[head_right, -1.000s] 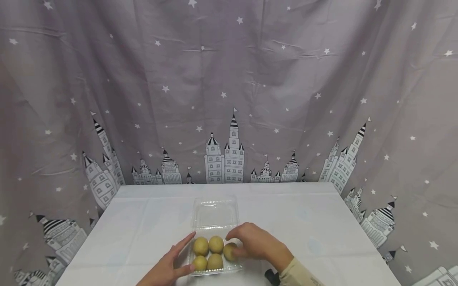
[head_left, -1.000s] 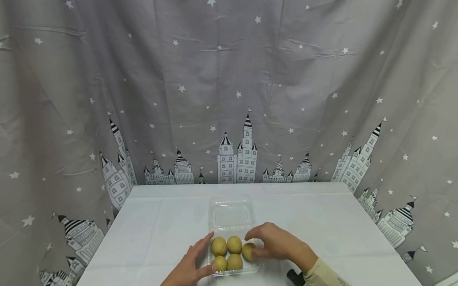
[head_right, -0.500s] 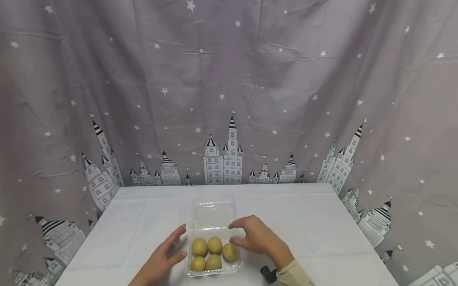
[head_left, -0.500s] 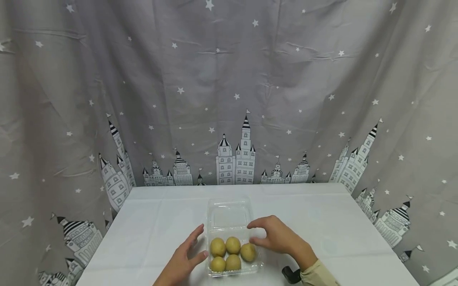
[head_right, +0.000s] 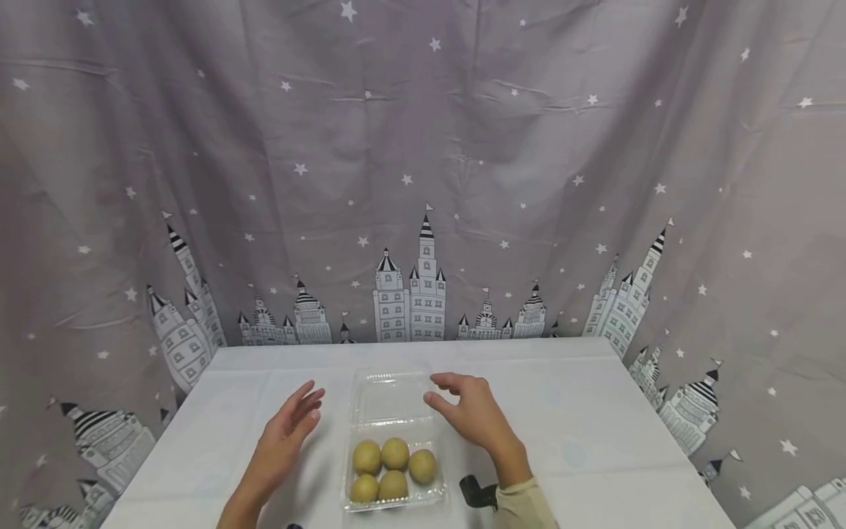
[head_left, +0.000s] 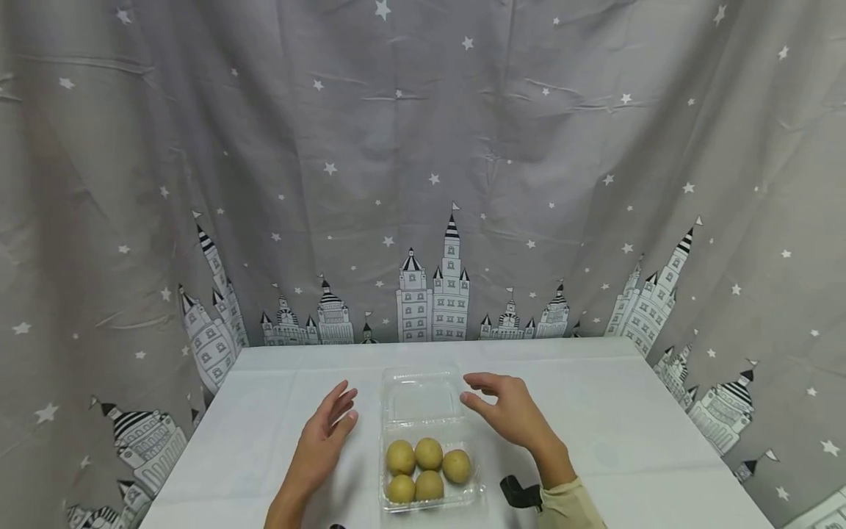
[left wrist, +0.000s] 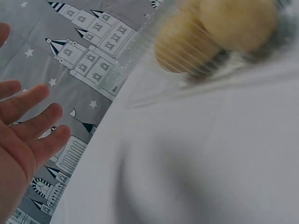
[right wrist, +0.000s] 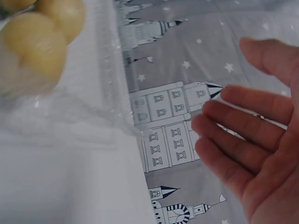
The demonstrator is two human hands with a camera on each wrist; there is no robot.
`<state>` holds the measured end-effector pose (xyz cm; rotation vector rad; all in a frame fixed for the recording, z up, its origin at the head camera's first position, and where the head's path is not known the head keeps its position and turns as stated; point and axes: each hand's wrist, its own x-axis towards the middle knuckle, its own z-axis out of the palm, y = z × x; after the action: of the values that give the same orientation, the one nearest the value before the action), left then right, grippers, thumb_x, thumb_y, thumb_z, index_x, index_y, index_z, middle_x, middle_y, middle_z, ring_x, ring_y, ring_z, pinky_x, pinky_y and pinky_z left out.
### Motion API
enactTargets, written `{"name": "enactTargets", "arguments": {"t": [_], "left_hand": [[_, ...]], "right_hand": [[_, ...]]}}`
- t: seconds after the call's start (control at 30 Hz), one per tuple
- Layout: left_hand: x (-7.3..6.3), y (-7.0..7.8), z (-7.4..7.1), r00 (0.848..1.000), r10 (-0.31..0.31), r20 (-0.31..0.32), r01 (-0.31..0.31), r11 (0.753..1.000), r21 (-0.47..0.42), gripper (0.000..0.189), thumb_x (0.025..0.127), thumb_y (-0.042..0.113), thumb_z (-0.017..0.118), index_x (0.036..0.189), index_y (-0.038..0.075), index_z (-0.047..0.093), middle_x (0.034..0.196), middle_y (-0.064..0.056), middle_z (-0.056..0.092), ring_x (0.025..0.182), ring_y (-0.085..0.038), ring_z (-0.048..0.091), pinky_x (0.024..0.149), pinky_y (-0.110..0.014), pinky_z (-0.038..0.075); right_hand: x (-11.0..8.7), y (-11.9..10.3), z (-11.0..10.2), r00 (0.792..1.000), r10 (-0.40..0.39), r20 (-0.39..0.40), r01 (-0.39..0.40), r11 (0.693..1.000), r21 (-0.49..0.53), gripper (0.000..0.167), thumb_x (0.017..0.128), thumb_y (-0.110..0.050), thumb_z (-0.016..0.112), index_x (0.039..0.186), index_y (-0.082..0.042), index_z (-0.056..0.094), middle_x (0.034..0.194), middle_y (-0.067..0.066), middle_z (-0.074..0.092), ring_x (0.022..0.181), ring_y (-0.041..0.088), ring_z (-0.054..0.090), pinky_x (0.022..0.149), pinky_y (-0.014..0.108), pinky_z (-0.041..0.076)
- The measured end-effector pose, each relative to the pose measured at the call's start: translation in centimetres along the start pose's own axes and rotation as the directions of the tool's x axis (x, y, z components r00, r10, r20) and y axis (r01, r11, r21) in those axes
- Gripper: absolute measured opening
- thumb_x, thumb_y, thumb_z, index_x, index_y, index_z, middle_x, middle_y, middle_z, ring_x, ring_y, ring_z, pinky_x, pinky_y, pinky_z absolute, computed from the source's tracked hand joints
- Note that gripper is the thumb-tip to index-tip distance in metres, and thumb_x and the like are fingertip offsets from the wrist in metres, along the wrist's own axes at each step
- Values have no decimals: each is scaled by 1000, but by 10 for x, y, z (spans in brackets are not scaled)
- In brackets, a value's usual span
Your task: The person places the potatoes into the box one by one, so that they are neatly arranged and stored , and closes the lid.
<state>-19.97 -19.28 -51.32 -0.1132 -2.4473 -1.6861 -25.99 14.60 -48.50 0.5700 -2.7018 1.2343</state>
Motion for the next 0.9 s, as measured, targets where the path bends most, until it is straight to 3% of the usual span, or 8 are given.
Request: {"name": "enactTargets", "arguments": {"t": [0.17, 0.33, 0.6, 0.7, 0.9], "left_hand": [[11, 4, 0, 1000, -4, -26, 3, 1000, -10, 59, 116, 28, 56, 169, 8, 38, 168, -20, 51, 157, -38, 49, 126, -52, 42], [19, 4, 5, 1000, -20, -20, 19, 999, -27, 59, 116, 26, 56, 168, 4, 38, 167, -22, 50, 156, -42, 49, 127, -55, 41], [30, -3, 17, 989, -145, -18, 145, 989, -15, 61, 117, 30, 52, 168, 0, 37, 168, -24, 49, 158, -44, 45, 130, -61, 36], [33, -7, 23, 983, -184, -2, 184, 983, -3, 65, 117, 35, 51, 167, -3, 36, 168, -26, 47, 158, -46, 44, 130, -61, 36], [37, -9, 30, 966, -250, 66, 253, 967, -41, 70, 118, 41, 47, 166, -9, 35, 170, -32, 40, 158, -50, 41, 128, -61, 39]], "right_hand": [[6, 3, 3, 993, 112, -42, -108, 989, 98, 45, 106, -37, 73, 139, -6, 74, 134, 13, 79, 123, 35, 77, 107, 54, 61], [12, 14, 16, 969, 243, -37, -235, 961, 142, 54, 109, -42, 67, 144, -1, 69, 138, 18, 76, 129, 37, 74, 108, 55, 60], [22, 29, 40, 918, 395, -48, -374, 897, 235, 67, 111, -52, 59, 150, 3, 63, 146, 23, 70, 136, 41, 68, 112, 57, 57], [24, 35, 45, 906, 420, -54, -387, 873, 297, 67, 112, -52, 57, 149, 4, 63, 142, 24, 72, 131, 40, 71, 109, 55, 60], [26, 39, 50, 907, 421, -28, -365, 817, 446, 65, 114, -45, 57, 147, 11, 61, 136, 27, 74, 127, 39, 74, 109, 50, 61]]}}
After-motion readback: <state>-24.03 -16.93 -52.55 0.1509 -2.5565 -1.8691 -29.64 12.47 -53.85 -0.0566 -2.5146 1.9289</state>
